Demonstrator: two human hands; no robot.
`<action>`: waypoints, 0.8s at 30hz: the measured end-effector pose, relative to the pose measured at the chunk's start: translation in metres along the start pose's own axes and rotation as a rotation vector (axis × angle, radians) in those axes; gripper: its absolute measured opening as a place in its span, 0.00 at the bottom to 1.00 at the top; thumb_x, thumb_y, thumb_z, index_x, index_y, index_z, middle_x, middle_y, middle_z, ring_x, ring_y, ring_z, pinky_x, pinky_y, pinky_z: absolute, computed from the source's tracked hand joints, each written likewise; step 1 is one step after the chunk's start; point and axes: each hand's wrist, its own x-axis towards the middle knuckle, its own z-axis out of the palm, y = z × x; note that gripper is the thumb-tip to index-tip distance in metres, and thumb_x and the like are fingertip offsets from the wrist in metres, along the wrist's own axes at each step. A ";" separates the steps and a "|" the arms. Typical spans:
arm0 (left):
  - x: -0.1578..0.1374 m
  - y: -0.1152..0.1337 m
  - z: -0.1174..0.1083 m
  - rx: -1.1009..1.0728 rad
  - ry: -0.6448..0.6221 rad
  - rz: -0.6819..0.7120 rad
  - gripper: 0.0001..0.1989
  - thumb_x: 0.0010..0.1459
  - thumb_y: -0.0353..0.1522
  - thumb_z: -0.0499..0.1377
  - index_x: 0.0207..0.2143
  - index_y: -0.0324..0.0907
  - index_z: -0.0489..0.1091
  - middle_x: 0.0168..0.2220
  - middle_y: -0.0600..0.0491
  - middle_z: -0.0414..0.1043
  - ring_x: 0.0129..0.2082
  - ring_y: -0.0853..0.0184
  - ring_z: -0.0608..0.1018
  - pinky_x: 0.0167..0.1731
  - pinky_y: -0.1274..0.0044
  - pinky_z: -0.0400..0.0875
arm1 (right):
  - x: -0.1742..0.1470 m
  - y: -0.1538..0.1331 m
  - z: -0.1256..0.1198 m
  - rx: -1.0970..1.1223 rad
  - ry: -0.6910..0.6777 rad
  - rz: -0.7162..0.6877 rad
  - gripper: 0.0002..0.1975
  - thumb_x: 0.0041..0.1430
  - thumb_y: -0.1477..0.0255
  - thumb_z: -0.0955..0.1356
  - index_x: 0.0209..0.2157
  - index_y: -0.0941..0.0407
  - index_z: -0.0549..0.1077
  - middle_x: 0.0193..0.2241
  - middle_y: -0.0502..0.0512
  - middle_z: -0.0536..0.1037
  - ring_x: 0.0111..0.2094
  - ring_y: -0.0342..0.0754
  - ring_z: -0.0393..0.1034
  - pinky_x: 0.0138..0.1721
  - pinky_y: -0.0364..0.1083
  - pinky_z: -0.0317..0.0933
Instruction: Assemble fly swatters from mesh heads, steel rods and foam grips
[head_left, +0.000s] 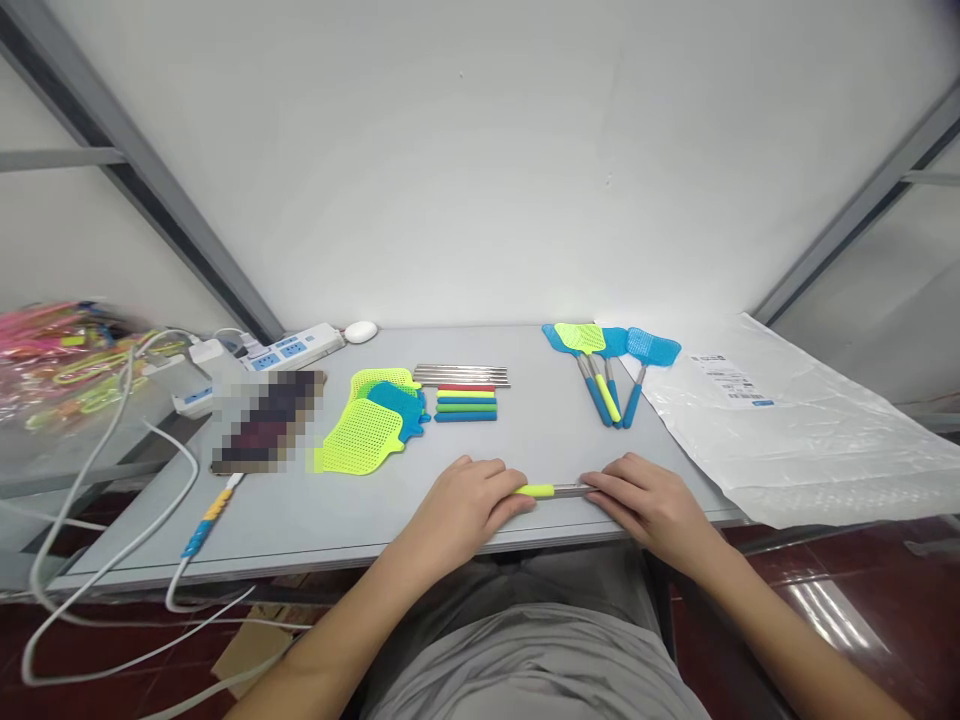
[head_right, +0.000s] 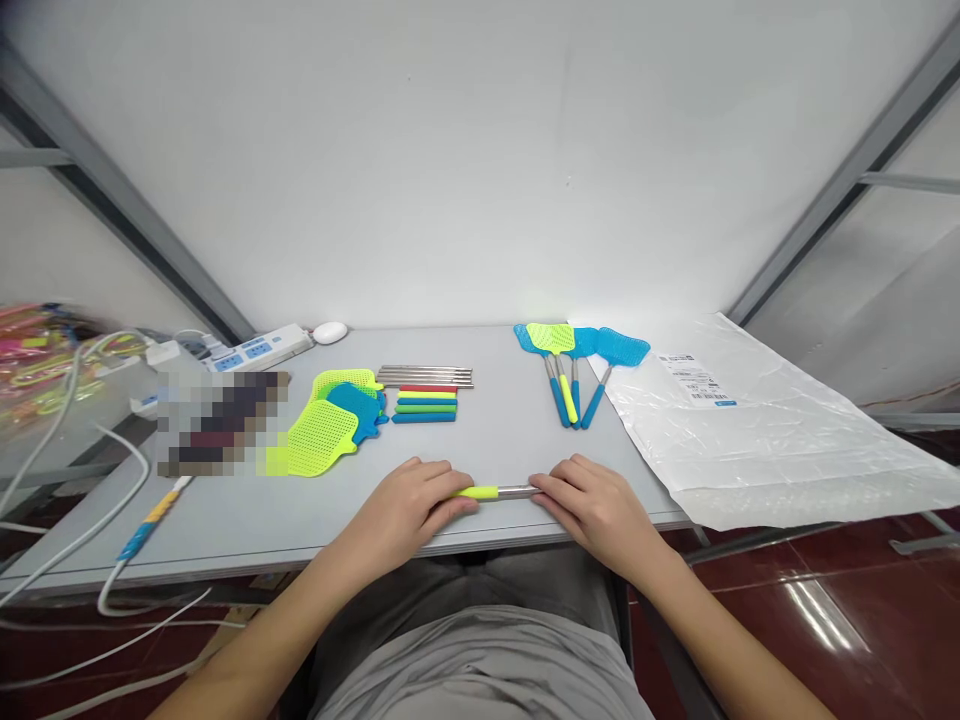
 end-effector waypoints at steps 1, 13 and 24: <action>0.000 0.000 0.000 0.000 -0.001 0.003 0.16 0.68 0.43 0.47 0.41 0.44 0.70 0.33 0.55 0.72 0.35 0.67 0.73 0.35 0.73 0.56 | 0.001 -0.002 0.001 0.001 -0.008 -0.004 0.12 0.65 0.73 0.65 0.50 0.54 0.71 0.35 0.56 0.74 0.36 0.49 0.67 0.36 0.48 0.62; -0.004 -0.003 0.002 -0.007 0.072 -0.056 0.17 0.68 0.42 0.47 0.34 0.42 0.68 0.33 0.54 0.74 0.34 0.66 0.74 0.35 0.73 0.56 | 0.051 -0.031 0.023 0.104 -0.106 0.036 0.10 0.67 0.68 0.63 0.45 0.54 0.72 0.35 0.55 0.74 0.38 0.49 0.67 0.39 0.49 0.62; -0.006 -0.005 -0.002 -0.203 0.176 -0.141 0.15 0.66 0.42 0.51 0.38 0.44 0.72 0.36 0.53 0.72 0.35 0.66 0.73 0.38 0.74 0.62 | 0.043 -0.009 0.009 0.162 -0.140 0.188 0.09 0.68 0.65 0.63 0.43 0.52 0.73 0.33 0.52 0.75 0.37 0.49 0.69 0.41 0.50 0.60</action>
